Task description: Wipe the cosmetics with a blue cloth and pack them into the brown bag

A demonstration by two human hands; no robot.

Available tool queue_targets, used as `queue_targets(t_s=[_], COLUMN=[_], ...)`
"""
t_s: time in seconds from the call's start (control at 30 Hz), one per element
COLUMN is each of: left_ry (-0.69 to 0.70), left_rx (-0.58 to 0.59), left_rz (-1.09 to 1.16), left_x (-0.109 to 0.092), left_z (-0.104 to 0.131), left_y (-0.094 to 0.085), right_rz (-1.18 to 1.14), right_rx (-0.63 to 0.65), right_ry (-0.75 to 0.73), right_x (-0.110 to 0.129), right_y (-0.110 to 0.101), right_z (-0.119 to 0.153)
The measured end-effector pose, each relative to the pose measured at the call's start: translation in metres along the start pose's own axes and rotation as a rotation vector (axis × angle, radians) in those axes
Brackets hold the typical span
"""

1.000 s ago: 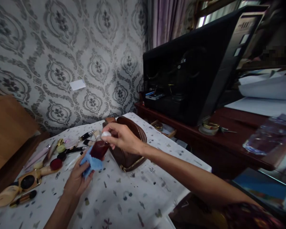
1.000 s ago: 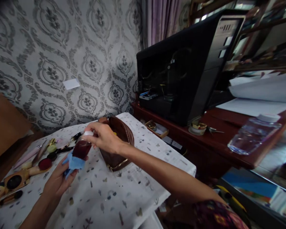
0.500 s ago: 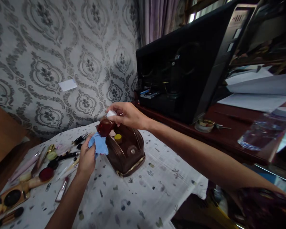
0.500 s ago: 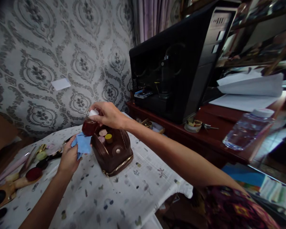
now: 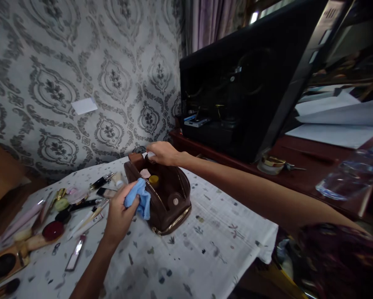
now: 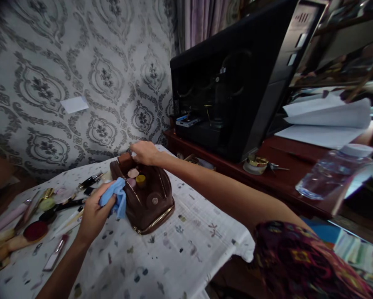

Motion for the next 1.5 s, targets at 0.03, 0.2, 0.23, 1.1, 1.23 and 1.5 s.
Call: queue_targets(t_s=[0.03, 0.2, 0.23, 1.1, 1.23, 1.5], left_ry=[0.002, 0.004, 0.005, 0.034, 0.025, -0.015], left_rx=[0.002, 0.014, 0.013, 0.023, 0.023, 0.030], left_rz=[-0.001, 0.016, 0.024, 0.027, 0.043, 0.068], left_x=[0.001, 0.002, 0.003, 0.008, 0.008, 0.006], left_z=[0.000, 0.000, 0.001, 0.001, 0.002, 0.002], left_y=[0.000, -0.001, -0.001, -0.001, -0.001, -0.001], right_rz=[0.034, 0.135, 0.145, 0.331, 0.369, 0.374], right_rx=[0.017, 0.017, 0.010, 0.010, 0.037, 0.149], right_ry=[-0.027, -0.133, -0.147, -0.436, -0.477, -0.510], right_x=[0.001, 0.005, 0.005, 0.005, 0.006, 0.014], right_y=[0.003, 0.014, 0.016, 0.054, 0.056, 0.049], right_z=[-0.002, -0.013, -0.014, -0.040, -0.040, -0.036])
Point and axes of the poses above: each hand's wrist, its own z-axis away from the middle knuckle, its own y-axis out of the palm, x = y × z, the point moved 2 cm from there along -z, towards the middle knuckle, and after that the axes turned 12 degrees about -x, right-handed, at the moved point
